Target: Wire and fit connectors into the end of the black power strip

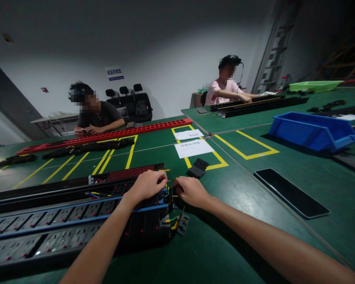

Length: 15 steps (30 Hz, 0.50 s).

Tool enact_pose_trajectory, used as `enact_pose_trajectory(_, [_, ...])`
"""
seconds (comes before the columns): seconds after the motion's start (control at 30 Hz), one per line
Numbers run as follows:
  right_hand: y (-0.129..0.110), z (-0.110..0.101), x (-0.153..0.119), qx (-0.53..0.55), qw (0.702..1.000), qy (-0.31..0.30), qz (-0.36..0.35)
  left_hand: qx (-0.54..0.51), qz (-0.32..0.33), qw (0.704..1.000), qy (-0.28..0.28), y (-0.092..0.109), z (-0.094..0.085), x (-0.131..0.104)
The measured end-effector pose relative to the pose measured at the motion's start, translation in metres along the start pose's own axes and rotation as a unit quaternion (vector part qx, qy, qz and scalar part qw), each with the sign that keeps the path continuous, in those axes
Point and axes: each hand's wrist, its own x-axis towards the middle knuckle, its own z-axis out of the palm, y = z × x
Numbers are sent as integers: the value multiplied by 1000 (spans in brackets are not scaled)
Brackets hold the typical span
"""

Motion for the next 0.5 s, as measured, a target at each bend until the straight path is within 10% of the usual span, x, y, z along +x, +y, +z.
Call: enact_pose_trajectory(0.5, [0,1,0,-1,1000,-7,0,11,3,1000,0,-1,2,0])
